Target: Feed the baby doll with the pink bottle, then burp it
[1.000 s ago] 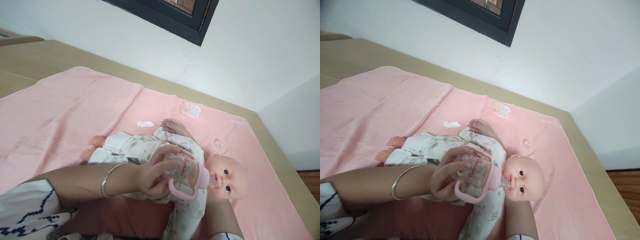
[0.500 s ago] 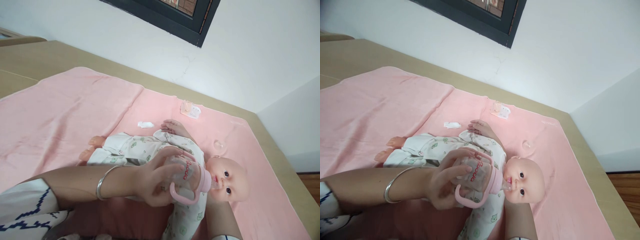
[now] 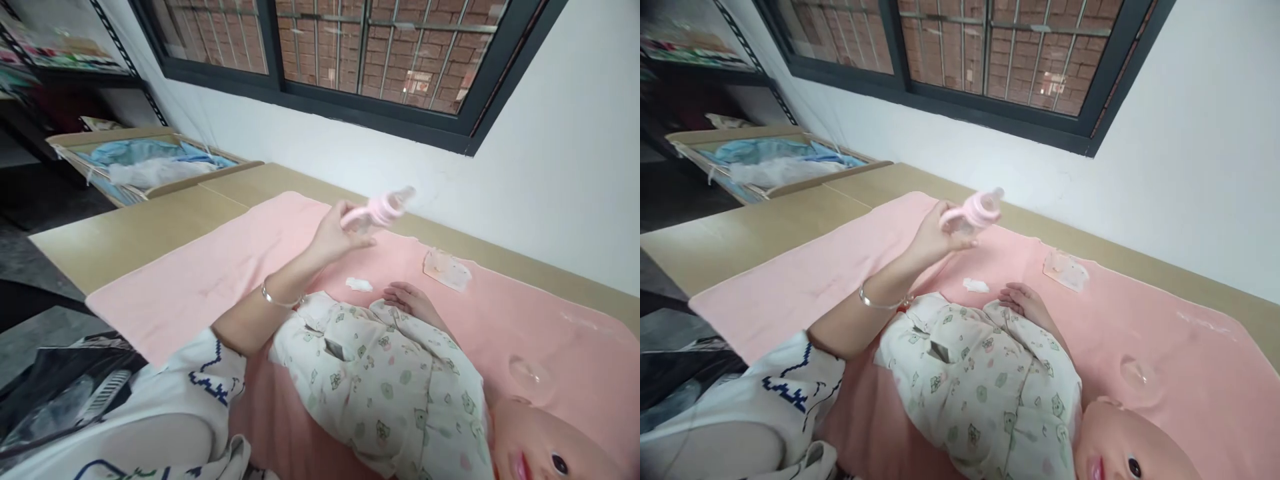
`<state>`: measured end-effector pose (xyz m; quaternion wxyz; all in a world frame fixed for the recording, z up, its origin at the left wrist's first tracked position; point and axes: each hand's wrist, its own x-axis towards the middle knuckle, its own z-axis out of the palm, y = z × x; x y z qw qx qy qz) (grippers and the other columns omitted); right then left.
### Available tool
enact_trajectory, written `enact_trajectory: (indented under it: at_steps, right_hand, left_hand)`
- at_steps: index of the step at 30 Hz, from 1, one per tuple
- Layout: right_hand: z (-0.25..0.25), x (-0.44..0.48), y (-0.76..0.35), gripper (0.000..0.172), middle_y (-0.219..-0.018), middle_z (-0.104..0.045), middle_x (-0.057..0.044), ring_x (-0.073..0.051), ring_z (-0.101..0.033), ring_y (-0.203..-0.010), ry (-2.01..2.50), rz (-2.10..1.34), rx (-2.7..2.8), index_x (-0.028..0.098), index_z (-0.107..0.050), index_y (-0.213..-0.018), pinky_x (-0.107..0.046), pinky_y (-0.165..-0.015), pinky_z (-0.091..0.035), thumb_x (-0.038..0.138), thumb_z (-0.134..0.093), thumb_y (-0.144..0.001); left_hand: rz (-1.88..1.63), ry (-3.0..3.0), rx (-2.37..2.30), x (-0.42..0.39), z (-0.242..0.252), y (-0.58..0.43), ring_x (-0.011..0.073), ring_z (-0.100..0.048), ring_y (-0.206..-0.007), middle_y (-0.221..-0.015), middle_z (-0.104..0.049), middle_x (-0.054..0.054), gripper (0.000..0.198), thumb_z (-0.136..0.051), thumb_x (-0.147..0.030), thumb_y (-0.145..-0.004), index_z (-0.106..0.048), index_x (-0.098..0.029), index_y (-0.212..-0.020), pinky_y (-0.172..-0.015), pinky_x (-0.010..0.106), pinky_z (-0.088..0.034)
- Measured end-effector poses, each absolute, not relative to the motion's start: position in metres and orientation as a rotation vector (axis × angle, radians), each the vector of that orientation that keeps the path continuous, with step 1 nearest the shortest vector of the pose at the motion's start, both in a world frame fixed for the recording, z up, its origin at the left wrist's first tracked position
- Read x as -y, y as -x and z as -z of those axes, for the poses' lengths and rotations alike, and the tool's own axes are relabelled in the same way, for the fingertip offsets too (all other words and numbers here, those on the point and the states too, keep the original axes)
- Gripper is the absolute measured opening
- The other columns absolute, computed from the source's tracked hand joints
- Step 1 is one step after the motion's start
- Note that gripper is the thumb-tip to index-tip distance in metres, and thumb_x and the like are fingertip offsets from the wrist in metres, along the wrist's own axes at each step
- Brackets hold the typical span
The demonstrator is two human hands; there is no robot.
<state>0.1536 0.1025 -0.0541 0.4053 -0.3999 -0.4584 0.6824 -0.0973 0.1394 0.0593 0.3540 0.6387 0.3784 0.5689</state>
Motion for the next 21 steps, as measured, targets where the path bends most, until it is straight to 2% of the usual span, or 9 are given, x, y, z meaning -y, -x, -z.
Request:
enact_trajectory:
  at_steps: [2, 3, 5, 7, 12, 17, 21]
  right_hand:
    - [0.056, -0.103, -0.159, 0.023, -0.119, -0.067, -0.010, -0.020, -0.067, -0.107, 1.052, -1.746, 1.122, 0.022, -0.067, -0.114, -0.034, -0.090, -0.058, 0.034, -0.069, -0.095]
    - [0.058, -0.104, -0.160, 0.022, -0.115, -0.069, -0.009, -0.021, -0.069, -0.104, 1.085, -1.763, 1.081, 0.022, -0.068, -0.110, -0.032, -0.089, -0.058, 0.032, -0.072, -0.091]
    - [0.061, -0.109, -0.161, 0.026, -0.110, -0.072, -0.010, -0.021, -0.071, -0.099, 1.148, -1.788, 0.989, 0.019, -0.068, -0.106, -0.030, -0.087, -0.059, 0.028, -0.078, -0.084]
    - [0.064, -0.114, -0.161, 0.033, -0.108, -0.073, -0.011, -0.022, -0.073, -0.097, 1.178, -1.797, 0.934, 0.017, -0.067, -0.105, -0.029, -0.087, -0.059, 0.028, -0.082, -0.078]
    - [0.070, -0.118, -0.162, 0.044, -0.111, -0.073, -0.010, -0.022, -0.074, -0.097, 1.135, -1.797, 0.951, 0.018, -0.068, -0.107, -0.030, -0.088, -0.060, 0.034, -0.087, -0.071]
    - [0.071, -0.118, -0.164, 0.045, -0.108, -0.074, -0.009, -0.022, -0.074, -0.096, 1.124, -1.791, 0.950, 0.019, -0.069, -0.103, -0.031, -0.089, -0.060, 0.035, -0.090, -0.067]
    - [0.073, -0.120, -0.164, 0.042, -0.108, -0.074, -0.009, -0.022, -0.074, -0.094, 1.129, -1.785, 0.964, 0.019, -0.069, -0.105, -0.032, -0.087, -0.061, 0.034, -0.087, -0.070]
  left_hand:
    - [-1.303, -1.622, -0.905, -0.173, -0.057, 0.125, 0.0251, -0.066, -0.097, -0.106, -0.070, 0.007, 0.068, -0.097, -0.037, -0.057, -0.063, -0.016, -0.111, -0.085, 0.038, -0.055]
    - [-1.196, -1.612, -0.869, -0.187, -0.054, 0.137, 0.0245, -0.067, -0.091, -0.100, -0.070, 0.008, 0.060, -0.095, -0.041, -0.062, -0.066, -0.013, -0.106, -0.082, 0.040, -0.057]
    - [-1.035, -1.594, -0.818, -0.207, -0.041, 0.156, 0.0216, -0.068, -0.088, -0.100, -0.070, 0.008, 0.041, -0.081, -0.043, -0.083, -0.067, -0.012, -0.105, -0.080, 0.040, -0.059]
    - [-0.935, -1.588, -0.779, -0.219, -0.021, 0.166, 0.0205, -0.069, -0.095, -0.113, -0.068, 0.009, 0.033, -0.067, -0.040, -0.097, -0.064, -0.014, -0.117, -0.083, 0.039, -0.061]
    - [-0.784, -1.615, -0.685, -0.231, 0.033, 0.162, 0.0239, -0.067, -0.107, -0.126, -0.065, 0.010, 0.036, -0.066, -0.036, -0.098, -0.061, -0.016, -0.127, -0.090, 0.044, -0.061]
    - [-0.634, -1.660, -0.603, -0.236, 0.063, 0.154, 0.0218, -0.069, -0.101, -0.120, -0.067, 0.009, 0.031, -0.067, -0.035, -0.097, -0.063, -0.015, -0.122, -0.087, 0.042, -0.061]
    - [-0.533, -1.687, -0.573, -0.241, 0.070, 0.158, 0.0210, -0.069, -0.099, -0.116, -0.068, 0.008, 0.028, -0.068, -0.034, -0.097, -0.065, -0.015, -0.117, -0.085, 0.040, -0.061]
